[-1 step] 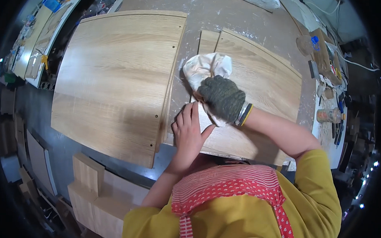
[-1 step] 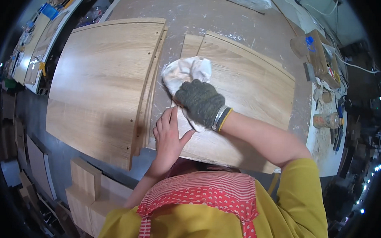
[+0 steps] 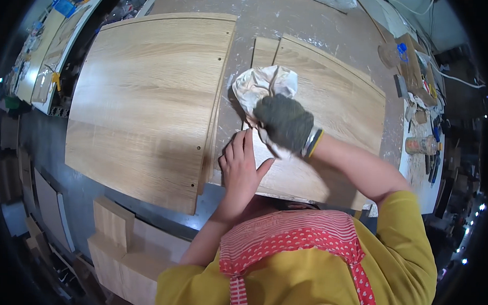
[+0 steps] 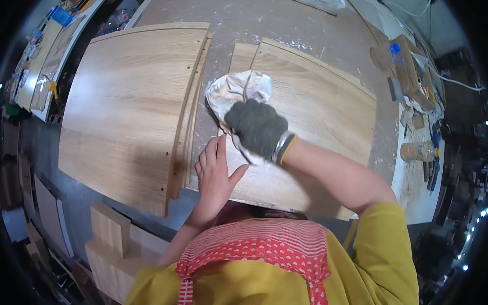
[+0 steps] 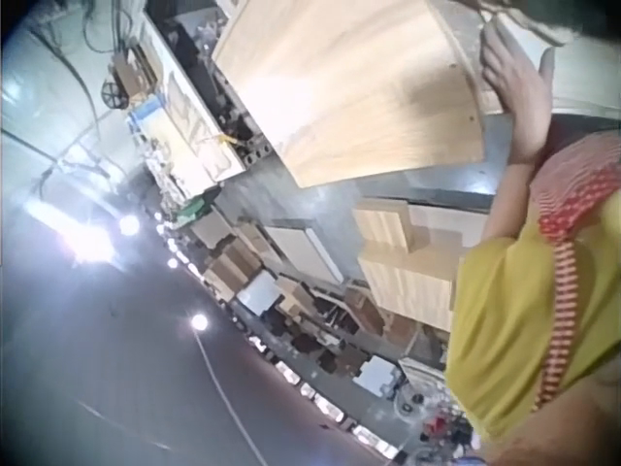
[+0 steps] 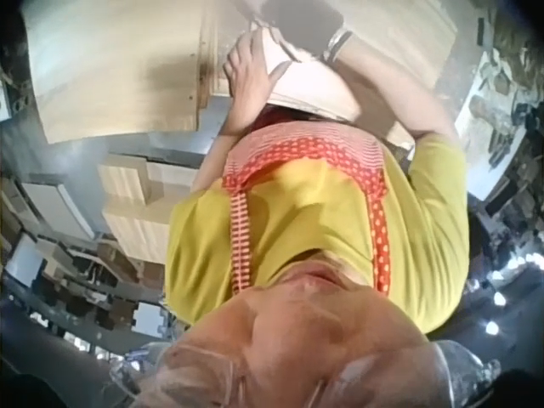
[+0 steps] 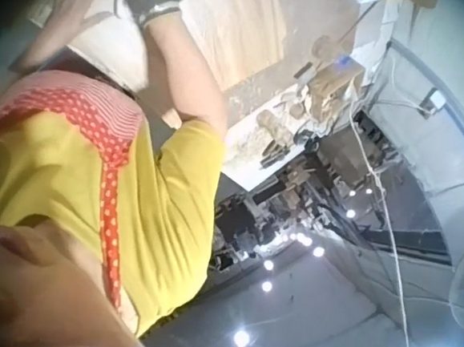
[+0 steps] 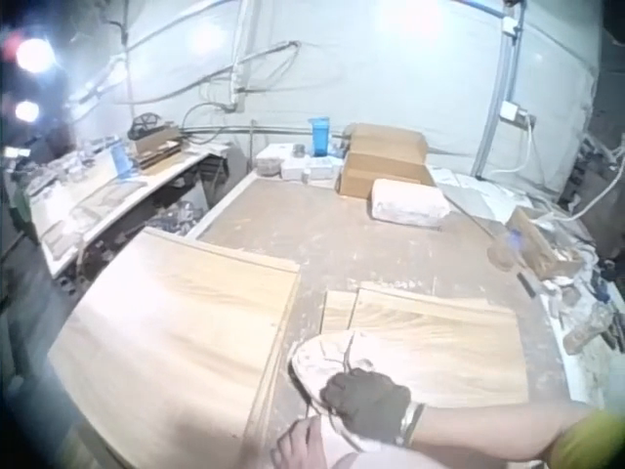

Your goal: The person wipes the surface of several light-colored wooden panels using a white cloth. They handle the panels one at a time, wiping the top surface and edges, then stacking them on a workbench. The person occasionally picks up a bottle to apply liquid to the cloth before continuing to wipe the wood.

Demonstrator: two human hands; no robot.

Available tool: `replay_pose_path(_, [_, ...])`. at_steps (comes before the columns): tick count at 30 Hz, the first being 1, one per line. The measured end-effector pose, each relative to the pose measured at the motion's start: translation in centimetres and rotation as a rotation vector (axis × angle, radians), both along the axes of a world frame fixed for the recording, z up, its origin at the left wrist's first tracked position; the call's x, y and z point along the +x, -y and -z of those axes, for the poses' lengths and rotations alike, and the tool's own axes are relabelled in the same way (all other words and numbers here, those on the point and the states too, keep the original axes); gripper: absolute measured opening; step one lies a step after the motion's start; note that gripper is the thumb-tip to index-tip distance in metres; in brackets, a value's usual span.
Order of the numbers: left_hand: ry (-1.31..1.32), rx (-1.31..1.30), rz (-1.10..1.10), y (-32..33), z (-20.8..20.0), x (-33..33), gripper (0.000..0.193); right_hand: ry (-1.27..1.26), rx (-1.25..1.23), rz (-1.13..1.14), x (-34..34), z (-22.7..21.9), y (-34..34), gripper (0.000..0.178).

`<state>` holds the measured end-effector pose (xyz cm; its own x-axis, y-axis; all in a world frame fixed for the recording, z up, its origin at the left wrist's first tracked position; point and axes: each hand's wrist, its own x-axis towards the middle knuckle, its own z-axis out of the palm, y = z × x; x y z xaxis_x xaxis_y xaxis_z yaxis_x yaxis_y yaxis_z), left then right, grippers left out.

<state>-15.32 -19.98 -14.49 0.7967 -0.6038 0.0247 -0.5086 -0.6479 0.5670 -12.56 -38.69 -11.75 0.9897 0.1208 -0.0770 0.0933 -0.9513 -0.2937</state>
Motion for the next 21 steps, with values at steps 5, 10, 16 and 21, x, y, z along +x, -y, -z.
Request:
replay_pose_path(5, [0.037,0.046,0.041,0.2,0.1,-0.3,0.081,0.067,0.035,0.432,2.6,-1.1,9.1,0.017])
replay_pose_path(10, [-0.059,-0.245,0.177,1.1,-1.6,0.2,0.064,0.243,0.311,0.212,-10.3,-5.0,14.2,0.035])
replay_pose_path(16, [-1.227,-0.758,0.06,16.0,-5.2,-5.0,0.047,0.599,0.594,0.268,-25.2,-3.1,11.7,0.042])
replay_pose_path(21, [-0.534,-0.611,0.643,25.7,-7.4,-9.4,0.036,0.496,0.555,0.815,-34.8,-3.4,15.4,0.033])
